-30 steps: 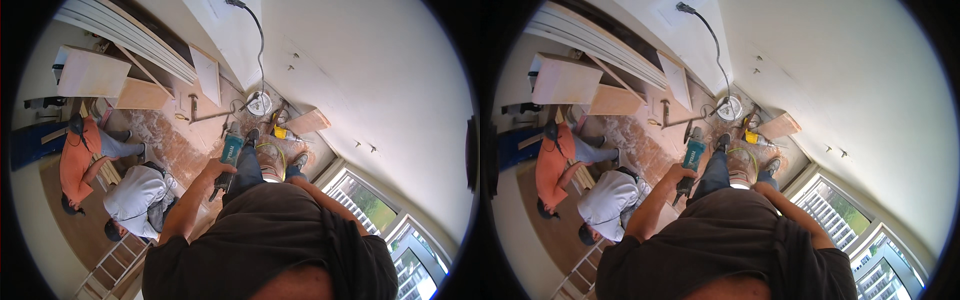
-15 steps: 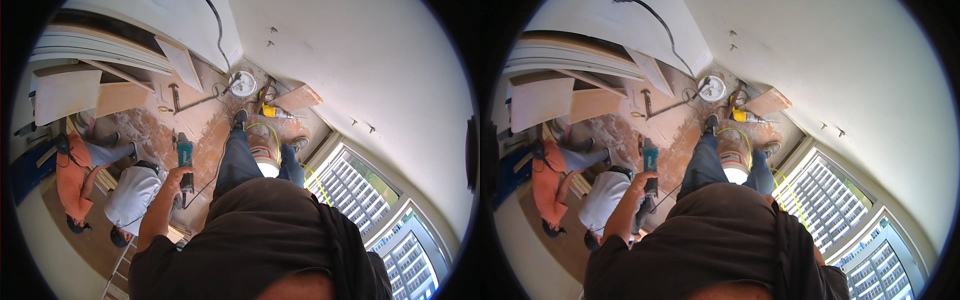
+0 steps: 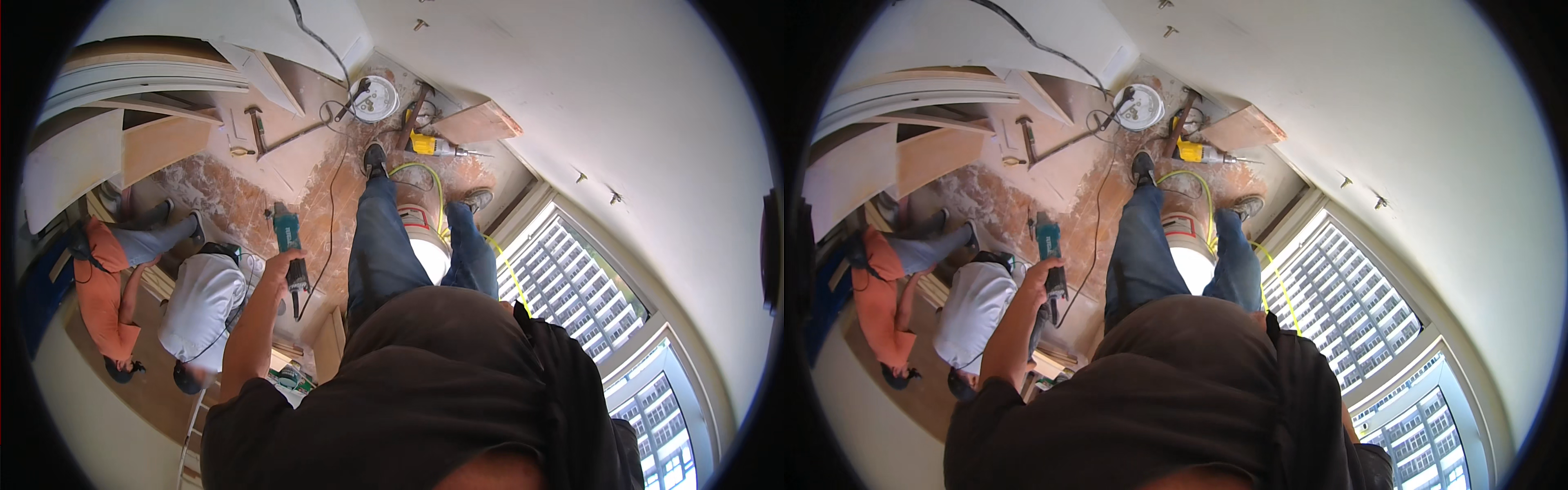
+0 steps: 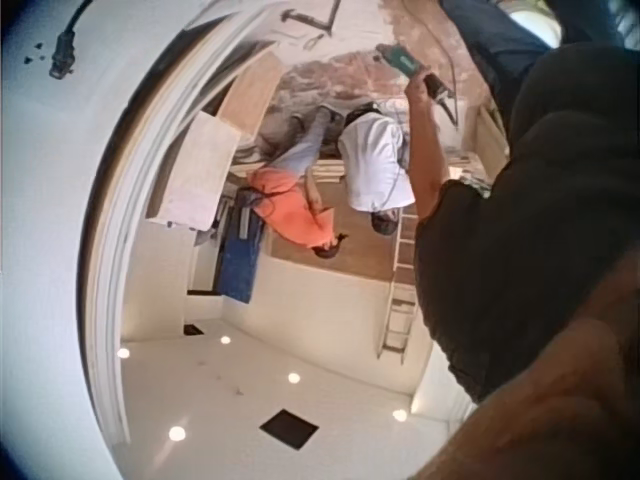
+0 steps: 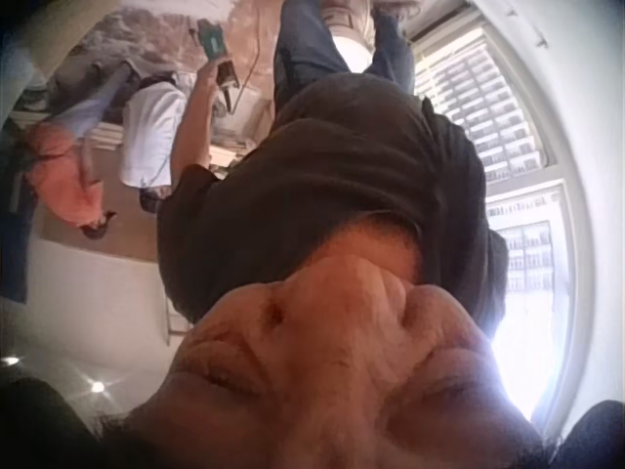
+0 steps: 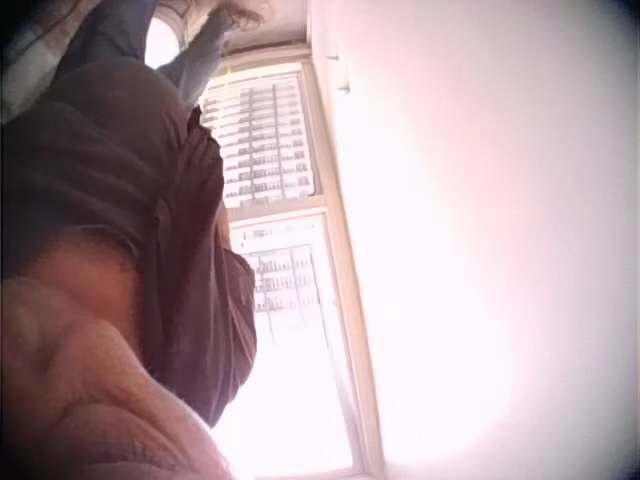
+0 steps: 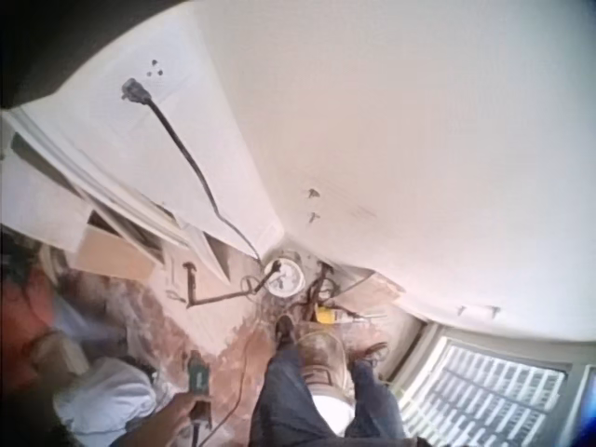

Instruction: The person uses an angle grinder to cut or grind a section of the wall near the ceiling, then switches to a hammer and screwdriver to drive wall anchors into the wall. The task involves preparing the wall surface and securing fixtures.

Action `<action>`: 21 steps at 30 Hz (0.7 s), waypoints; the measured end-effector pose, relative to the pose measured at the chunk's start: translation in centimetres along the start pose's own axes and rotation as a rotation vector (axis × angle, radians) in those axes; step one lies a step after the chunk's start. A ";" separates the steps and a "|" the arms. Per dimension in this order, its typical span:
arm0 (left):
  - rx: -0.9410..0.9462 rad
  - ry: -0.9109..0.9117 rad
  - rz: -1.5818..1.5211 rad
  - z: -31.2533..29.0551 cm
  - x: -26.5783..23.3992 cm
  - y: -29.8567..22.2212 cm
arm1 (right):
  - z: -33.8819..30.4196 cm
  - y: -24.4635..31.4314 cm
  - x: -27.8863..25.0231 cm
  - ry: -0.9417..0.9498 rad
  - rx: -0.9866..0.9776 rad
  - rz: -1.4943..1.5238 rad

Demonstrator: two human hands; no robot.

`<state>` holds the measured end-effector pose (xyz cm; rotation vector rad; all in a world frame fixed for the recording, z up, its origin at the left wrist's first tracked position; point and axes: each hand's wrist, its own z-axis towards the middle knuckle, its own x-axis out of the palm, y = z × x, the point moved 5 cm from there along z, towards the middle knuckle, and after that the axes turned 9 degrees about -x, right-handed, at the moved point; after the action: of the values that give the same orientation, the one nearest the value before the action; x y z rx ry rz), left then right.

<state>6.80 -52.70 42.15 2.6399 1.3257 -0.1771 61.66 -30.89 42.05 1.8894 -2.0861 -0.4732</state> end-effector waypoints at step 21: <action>0.205 -0.151 -0.302 29.7 6.2 -10.6 | 28.0 0.2 -1.7 -0.054 -0.302 -0.548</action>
<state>1.26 -48.01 10.85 2.5044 1.7275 -0.5702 49.82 -27.79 16.85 2.2509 -1.3947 -0.9085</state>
